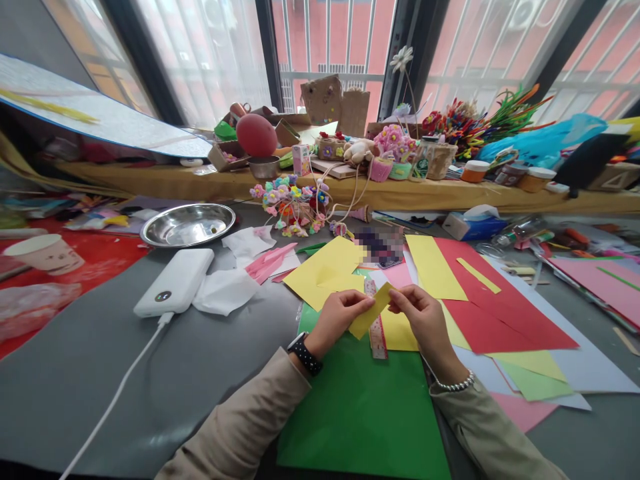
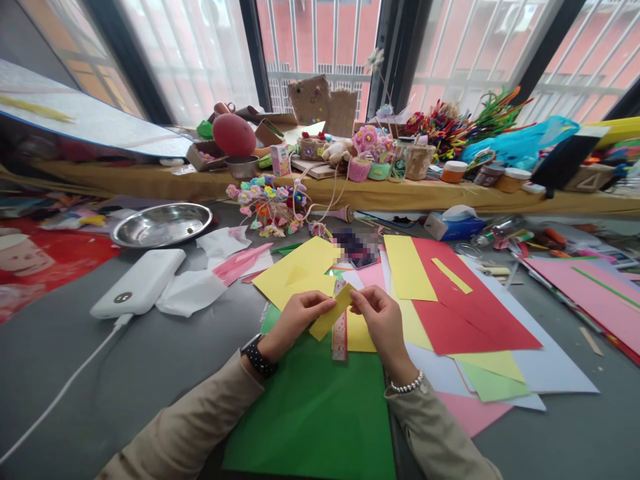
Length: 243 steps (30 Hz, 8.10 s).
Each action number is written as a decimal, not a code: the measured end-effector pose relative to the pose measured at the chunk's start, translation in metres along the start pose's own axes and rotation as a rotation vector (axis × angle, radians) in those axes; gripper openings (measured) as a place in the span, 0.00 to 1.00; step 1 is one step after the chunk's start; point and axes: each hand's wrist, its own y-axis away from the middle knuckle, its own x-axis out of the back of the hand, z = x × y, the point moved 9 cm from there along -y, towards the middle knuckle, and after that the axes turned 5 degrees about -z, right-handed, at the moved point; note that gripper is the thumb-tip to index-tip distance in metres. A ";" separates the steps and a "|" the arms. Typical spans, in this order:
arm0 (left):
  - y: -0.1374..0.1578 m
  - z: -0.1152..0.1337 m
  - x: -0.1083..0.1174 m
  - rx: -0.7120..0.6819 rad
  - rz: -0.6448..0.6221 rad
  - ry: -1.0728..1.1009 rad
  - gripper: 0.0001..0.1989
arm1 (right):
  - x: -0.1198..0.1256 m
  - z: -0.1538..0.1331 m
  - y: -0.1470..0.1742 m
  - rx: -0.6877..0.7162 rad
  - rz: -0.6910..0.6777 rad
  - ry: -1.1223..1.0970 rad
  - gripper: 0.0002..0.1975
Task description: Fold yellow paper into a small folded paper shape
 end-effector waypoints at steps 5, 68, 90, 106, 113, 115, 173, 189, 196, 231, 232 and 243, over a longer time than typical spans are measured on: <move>-0.001 -0.001 0.000 -0.012 0.001 -0.019 0.14 | -0.001 0.000 -0.001 0.016 -0.027 -0.039 0.09; 0.001 0.011 -0.008 -0.106 -0.043 0.024 0.14 | -0.032 0.007 0.001 -0.060 -0.371 0.108 0.09; 0.000 0.009 -0.003 -0.156 0.029 -0.173 0.11 | -0.031 0.010 -0.001 -0.074 -0.363 0.130 0.08; -0.001 0.003 0.020 -0.099 0.208 0.214 0.09 | -0.021 0.017 -0.005 -0.126 -0.291 0.096 0.09; 0.003 -0.002 0.034 -0.105 0.336 0.324 0.08 | -0.014 0.014 -0.005 -0.138 -0.255 0.063 0.09; 0.003 -0.002 0.037 -0.119 0.355 0.352 0.08 | -0.011 0.014 -0.006 -0.130 -0.246 0.062 0.09; 0.005 0.013 -0.009 -0.169 -0.004 -0.067 0.14 | -0.010 -0.036 0.017 0.378 0.106 0.537 0.06; 0.006 0.010 0.004 -0.144 0.119 -0.017 0.17 | -0.031 -0.046 0.029 0.711 -0.036 0.732 0.19; 0.006 0.009 0.004 -0.147 0.109 0.005 0.15 | -0.035 -0.048 0.030 0.752 -0.030 0.859 0.22; 0.004 0.007 -0.018 -0.110 -0.153 -0.197 0.17 | -0.023 0.010 -0.001 -0.098 -0.261 -0.063 0.10; 0.004 0.007 -0.019 -0.112 -0.162 -0.199 0.17 | -0.021 0.012 -0.001 -0.110 -0.247 -0.081 0.09; 0.003 0.002 -0.017 -0.070 -0.154 -0.245 0.18 | -0.019 0.025 0.000 -0.196 -0.221 -0.180 0.07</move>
